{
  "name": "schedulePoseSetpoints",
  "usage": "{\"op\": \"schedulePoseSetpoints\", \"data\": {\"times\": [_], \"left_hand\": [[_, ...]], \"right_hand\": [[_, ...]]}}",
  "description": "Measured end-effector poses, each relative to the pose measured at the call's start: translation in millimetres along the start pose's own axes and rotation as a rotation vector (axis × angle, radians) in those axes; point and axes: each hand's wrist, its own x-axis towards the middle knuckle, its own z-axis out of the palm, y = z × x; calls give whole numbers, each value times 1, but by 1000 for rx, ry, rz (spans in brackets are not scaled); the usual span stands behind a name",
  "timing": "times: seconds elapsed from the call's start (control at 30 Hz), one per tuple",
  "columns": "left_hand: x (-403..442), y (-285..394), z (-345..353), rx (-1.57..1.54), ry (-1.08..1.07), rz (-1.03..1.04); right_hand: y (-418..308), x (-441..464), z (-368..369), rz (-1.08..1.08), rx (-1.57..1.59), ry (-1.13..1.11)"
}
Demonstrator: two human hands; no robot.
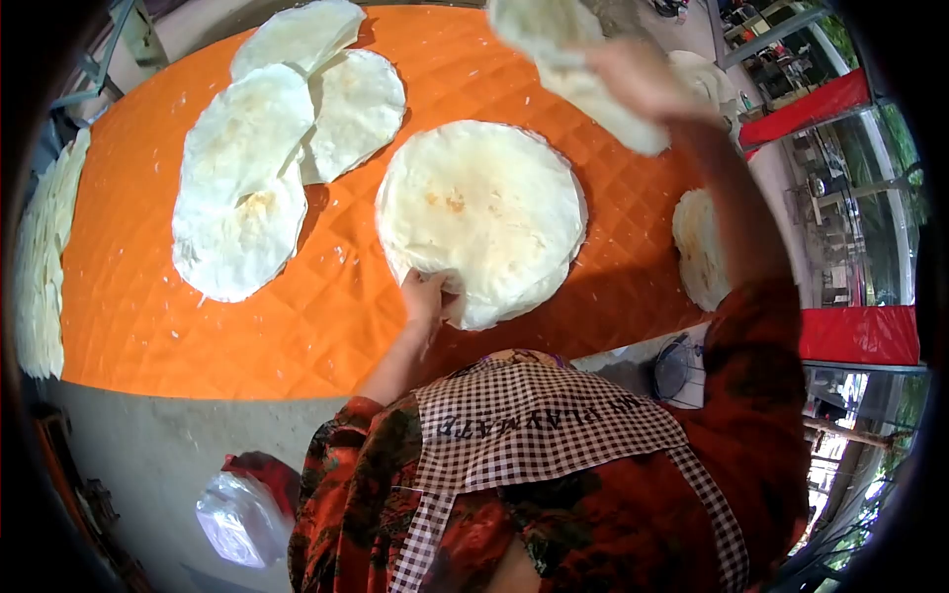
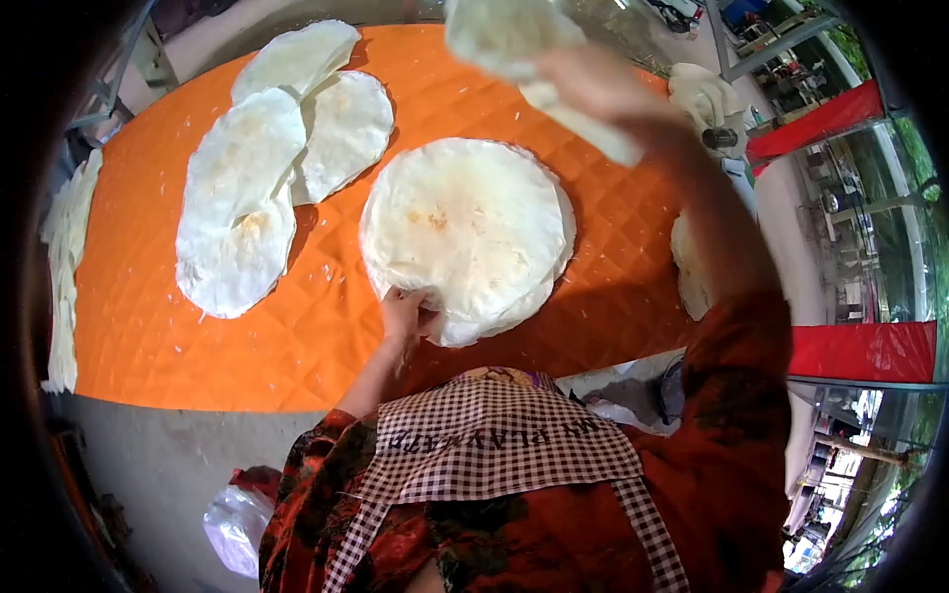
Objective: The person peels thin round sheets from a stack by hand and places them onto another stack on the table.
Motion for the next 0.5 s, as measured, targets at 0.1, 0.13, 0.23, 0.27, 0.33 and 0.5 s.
{"op": "schedulePoseSetpoints", "data": {"times": [0.1,0.13,0.23,0.27,0.33,0.5], "left_hand": [[2,-1,-1,32,5,33],[1,-1,-1,62,7,40],[-4,9,1,149,11,-7],[-1,11,4,115,-9,4],[0,1,0,37,-28,2],[-3,0,-3,32,-34,-31]], "right_hand": [[20,-13,98,-208,-74,-44],[23,-5,104,-177,-93,-124],[28,4,109,-97,-151,-278],[23,7,105,-115,-197,-272],[22,11,106,-133,-160,-183],[49,46,38,-12,8,-38]]}}
